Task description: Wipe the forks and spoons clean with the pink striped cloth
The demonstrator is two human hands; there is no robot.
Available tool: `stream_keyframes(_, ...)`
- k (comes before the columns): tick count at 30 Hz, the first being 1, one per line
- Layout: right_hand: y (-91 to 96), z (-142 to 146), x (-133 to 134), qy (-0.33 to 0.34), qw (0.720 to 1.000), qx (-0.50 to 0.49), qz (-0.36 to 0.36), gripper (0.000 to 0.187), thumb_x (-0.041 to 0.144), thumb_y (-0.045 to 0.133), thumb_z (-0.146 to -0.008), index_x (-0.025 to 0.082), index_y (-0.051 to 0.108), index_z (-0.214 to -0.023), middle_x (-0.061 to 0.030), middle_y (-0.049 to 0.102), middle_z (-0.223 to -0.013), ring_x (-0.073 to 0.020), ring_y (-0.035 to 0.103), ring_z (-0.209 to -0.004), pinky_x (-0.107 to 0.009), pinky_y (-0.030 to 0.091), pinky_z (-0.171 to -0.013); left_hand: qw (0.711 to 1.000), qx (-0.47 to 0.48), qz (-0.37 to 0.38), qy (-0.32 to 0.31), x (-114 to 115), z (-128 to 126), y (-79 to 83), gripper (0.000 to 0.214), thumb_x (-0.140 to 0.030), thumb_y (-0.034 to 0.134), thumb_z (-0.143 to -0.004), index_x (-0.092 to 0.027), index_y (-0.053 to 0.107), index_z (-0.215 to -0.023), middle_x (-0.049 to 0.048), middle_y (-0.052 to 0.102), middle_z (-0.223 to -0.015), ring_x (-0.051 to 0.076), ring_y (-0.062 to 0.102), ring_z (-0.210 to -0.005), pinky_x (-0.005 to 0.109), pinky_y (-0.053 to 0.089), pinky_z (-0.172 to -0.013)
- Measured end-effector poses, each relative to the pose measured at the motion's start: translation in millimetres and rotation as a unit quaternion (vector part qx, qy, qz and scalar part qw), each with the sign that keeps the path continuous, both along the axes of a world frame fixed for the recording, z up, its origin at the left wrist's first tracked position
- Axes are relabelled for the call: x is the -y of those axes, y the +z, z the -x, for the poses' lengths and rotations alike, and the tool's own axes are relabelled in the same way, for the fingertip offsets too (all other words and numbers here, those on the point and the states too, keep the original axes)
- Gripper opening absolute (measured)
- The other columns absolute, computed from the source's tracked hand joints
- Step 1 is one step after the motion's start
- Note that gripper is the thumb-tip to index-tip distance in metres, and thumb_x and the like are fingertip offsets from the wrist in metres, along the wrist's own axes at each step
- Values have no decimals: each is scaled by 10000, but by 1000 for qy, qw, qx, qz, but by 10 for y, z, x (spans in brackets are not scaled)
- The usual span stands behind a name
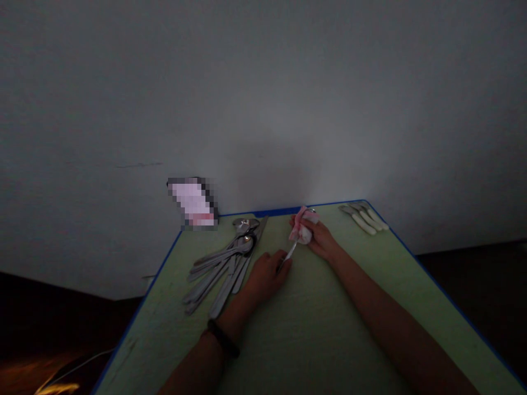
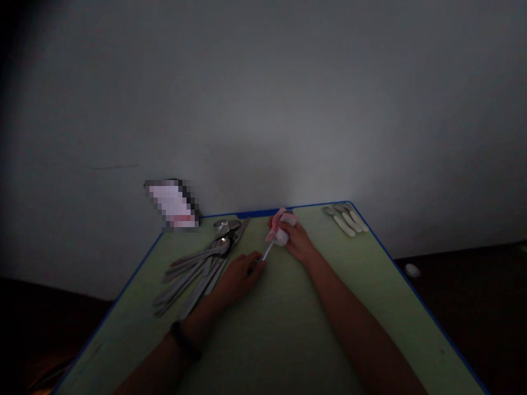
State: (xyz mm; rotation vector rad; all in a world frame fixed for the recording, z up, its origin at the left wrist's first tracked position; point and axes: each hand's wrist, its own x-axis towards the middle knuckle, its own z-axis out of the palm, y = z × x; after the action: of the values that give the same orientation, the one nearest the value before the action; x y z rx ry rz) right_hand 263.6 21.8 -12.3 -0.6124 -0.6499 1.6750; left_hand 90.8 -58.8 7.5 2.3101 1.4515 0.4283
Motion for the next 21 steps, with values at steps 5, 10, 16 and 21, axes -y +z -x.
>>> stream_keyframes(5, 18, 5, 13, -19, 1000, -17, 3, 140, 233, 611, -716, 151, 627, -828, -51, 681, -867, -182, 629, -810, -295, 514, -685, 1000, 7, 6, 4, 0, -6, 8, 310, -394, 334, -900, -203, 559, -992, 42, 635, -773, 193, 560, -774, 260, 383, -672)
stream_keyframes(10, 58, 11, 51, 1, 998, -58, -22, 162, 193, 541, -704, 171, 613, -847, -12, 663, -766, -159, 605, -669, -308, 510, -619, 1000, 23, 10, 8, -13, 2, 5, 331, -401, 277, -920, -199, 534, -972, 38, 634, -792, 185, 572, -781, 251, 385, -665)
stream_keyframes(16, 14, 58, 33, -19, 998, 7, -57, 108, 159, 633, -685, 152, 631, -793, 5, 648, -719, -108, 572, -636, -242, 491, -654, 999, 30, 14, 12, -26, 13, -16, 325, -397, 278, -921, -189, 520, -983, 45, 625, -799, 179, 580, -773, 246, 388, -663)
stream_keyframes(21, -29, 45, -17, -88, 996, -4, 2, 143, 206, 699, -654, 140, 630, -761, 5, 646, -710, -88, 567, -644, -204, 473, -653, 999, 32, 16, 10, -15, -3, -13, 321, -399, 282, -919, -201, 524, -991, 42, 626, -785, 186, 575, -766, 257, 385, -668)
